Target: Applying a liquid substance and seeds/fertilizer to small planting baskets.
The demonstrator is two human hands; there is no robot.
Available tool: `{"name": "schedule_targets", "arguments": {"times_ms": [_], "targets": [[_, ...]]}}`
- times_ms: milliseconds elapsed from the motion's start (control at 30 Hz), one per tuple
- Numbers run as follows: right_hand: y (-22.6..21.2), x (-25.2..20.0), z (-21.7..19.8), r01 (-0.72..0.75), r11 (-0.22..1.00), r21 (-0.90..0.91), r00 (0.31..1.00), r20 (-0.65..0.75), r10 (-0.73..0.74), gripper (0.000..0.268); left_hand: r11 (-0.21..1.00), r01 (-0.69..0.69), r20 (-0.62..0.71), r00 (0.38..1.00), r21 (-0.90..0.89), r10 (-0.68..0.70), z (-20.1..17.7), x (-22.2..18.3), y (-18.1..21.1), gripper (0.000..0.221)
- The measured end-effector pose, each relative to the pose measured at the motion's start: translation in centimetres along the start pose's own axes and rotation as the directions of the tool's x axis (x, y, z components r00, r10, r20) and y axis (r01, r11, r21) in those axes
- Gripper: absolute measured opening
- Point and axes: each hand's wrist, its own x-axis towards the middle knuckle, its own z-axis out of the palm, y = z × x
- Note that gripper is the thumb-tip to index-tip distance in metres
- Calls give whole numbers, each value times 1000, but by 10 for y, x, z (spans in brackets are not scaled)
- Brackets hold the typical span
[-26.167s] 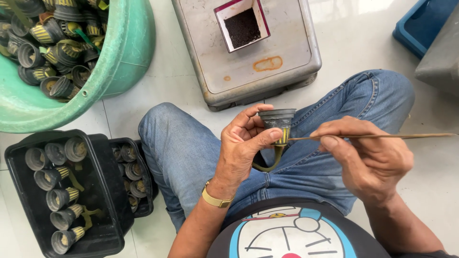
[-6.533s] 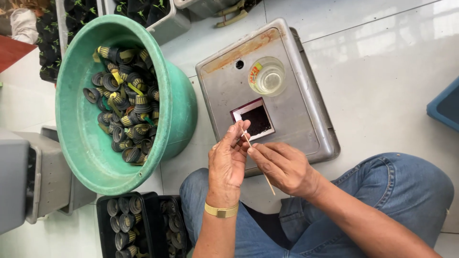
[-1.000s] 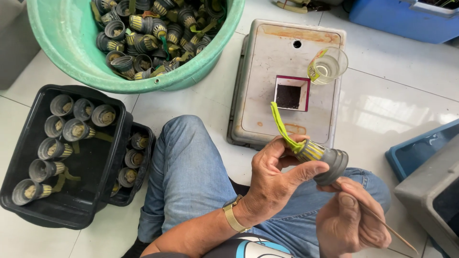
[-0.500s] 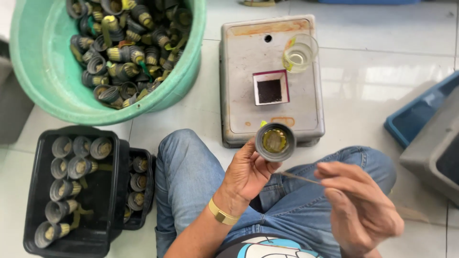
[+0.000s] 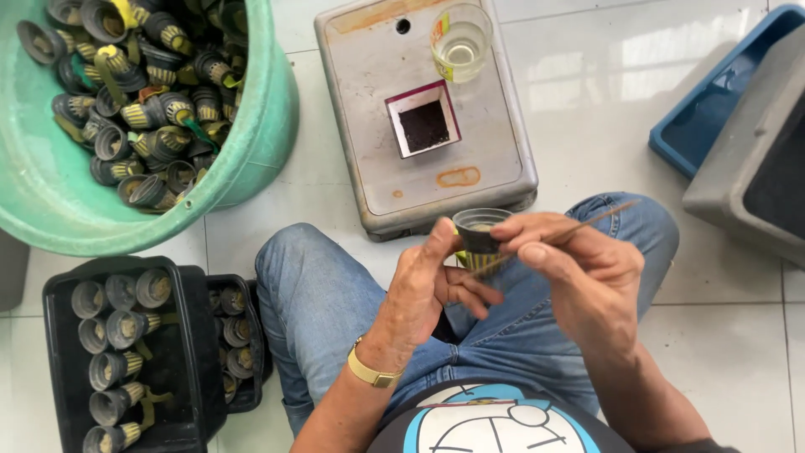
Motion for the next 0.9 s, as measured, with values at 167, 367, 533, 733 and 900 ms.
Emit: {"name": "schedule_targets", "arguments": {"times_ms": [167, 367, 533, 733, 900], "targets": [[1, 2, -9, -63, 991, 119, 997, -30, 67, 13, 983, 66, 75, 994, 169, -80, -21, 5, -19, 48], [-4, 1, -14, -106, 961, 256, 993, -30, 117, 15, 995, 43, 4, 999, 95, -43, -17, 3, -3, 44], [-6, 1, -6, -95, 995, 18, 996, 6, 95, 11, 991, 0, 104, 994, 131, -14, -17, -1, -4, 44], [-3, 0, 5, -108, 989, -102, 994, 12, 110, 8, 986, -132, 113, 986, 99, 121, -35, 4, -27, 36], [-6, 0, 4, -71, 996, -56, 997, 37, 73, 10, 984, -176, 121, 977, 12, 173, -29, 4, -16, 38]]}}
